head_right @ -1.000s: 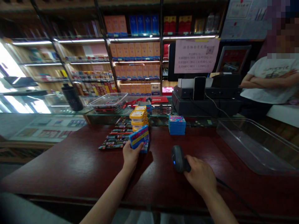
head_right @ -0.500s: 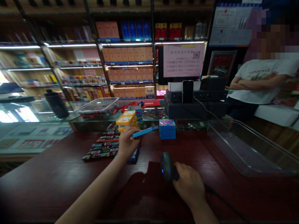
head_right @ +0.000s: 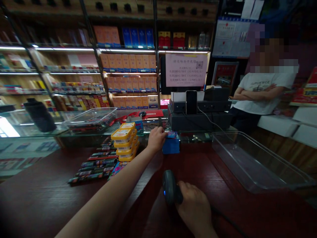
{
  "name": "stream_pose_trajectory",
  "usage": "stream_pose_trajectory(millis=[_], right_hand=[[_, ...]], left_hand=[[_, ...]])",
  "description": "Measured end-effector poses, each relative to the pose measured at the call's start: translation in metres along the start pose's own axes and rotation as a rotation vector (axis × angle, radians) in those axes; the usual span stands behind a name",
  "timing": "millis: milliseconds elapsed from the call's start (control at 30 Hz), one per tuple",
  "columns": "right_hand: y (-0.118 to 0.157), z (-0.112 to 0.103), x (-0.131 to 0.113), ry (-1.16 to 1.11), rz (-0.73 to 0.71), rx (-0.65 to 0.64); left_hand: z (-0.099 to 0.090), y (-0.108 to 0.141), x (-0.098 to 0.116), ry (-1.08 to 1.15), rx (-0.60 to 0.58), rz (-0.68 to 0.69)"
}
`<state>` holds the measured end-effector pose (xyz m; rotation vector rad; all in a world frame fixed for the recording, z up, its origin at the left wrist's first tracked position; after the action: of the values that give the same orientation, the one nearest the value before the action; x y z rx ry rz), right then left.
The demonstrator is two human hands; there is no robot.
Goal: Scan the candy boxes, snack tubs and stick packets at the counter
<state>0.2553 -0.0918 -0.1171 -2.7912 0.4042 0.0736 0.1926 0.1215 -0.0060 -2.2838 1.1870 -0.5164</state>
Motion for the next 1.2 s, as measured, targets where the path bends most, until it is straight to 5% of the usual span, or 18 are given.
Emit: stream_pose_trajectory(millis=[167, 367, 733, 867, 1000, 1200], right_hand=[[-0.001, -0.005, -0.001, 0.027, -0.011, -0.006], [-0.002, -0.005, -0.001, -0.015, 0.009, -0.033], [-0.001, 0.001, 0.001, 0.013, -0.013, -0.004], [0.003, 0.002, 0.001, 0.047, -0.039, 0.081], [0.005, 0.003, 0.002, 0.035, -0.079, 0.102], [0.007, -0.001, 0.0, 0.041, -0.028, 0.021]], left_hand=[[0.013, 0.015, -0.016, 0.203, 0.039, -0.015], [0.018, 0.031, -0.041, 0.542, 0.26, -0.298], [0.016, 0.03, -0.03, 0.595, 0.256, -0.351], [0.001, 0.071, -0.013, 0.482, 0.183, -0.312], [-0.018, 0.13, 0.006, 0.283, -0.012, -0.266], [-0.048, 0.188, -0.013, -0.126, -0.016, -0.578]])
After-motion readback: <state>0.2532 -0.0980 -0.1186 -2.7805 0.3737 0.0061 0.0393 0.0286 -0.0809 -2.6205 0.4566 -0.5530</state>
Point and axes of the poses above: each hand's wrist, its own y-axis away from the middle knuckle, its own z-axis out of the palm, x = y × z, the point moved 4 cm from there along -y, towards the middle knuckle, and after that the axes turned 14 degrees about y, right-handed, at the moved point
